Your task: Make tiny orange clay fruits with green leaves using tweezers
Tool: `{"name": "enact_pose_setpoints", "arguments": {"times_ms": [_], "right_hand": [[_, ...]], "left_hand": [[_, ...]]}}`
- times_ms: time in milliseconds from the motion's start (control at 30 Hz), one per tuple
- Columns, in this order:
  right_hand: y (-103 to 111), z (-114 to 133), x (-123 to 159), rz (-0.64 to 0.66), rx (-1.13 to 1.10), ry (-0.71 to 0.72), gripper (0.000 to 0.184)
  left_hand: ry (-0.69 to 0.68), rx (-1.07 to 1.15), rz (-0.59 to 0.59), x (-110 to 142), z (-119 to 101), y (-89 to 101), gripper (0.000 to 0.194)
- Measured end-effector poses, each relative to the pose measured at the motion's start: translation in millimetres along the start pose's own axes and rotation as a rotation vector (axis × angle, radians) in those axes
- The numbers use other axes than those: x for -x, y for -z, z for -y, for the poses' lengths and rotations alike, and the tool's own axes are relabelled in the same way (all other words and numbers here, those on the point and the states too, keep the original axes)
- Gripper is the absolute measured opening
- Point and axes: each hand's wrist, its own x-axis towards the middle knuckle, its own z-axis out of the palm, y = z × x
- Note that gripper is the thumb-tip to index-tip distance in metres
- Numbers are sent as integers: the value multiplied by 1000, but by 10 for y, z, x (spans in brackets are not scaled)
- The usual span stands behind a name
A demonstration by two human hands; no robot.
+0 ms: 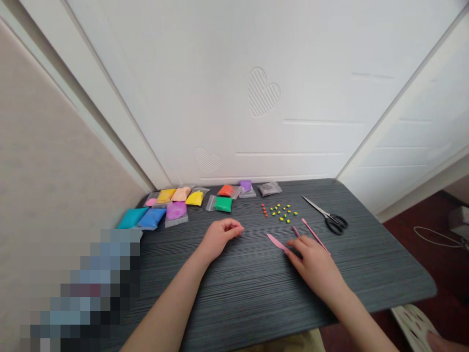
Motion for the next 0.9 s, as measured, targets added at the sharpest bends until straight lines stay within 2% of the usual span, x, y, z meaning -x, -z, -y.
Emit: {"name": "enact_pose_setpoints", "arguments": {"times_ms": [67, 167, 333, 400, 567, 733, 900], "right_hand": [[-67, 47, 13, -6, 9, 40, 20], [-126, 25, 18, -36, 8, 25, 21], [-122, -99, 23, -30, 9, 0, 22], [-108, -142, 28, -15, 15, -6, 21], [-32, -219, 13, 72, 9, 43, 21], [35, -247, -21, 141, 22, 90, 20], [-3, -260, -20, 116, 56, 102, 19]], "left_hand": [[-6, -40, -15, -2, -6, -16, 23], [-20, -100, -37, 1, -14, -48, 24], [-57, -204, -72, 19, -22, -149, 21], [-116, -279, -69, 22, -28, -207, 18], [-336, -507, 28, -44, -59, -395, 16], [-378, -667, 109, -188, -105, -548, 25], [-382, -734, 137, -234, -109, -559, 30]]}}
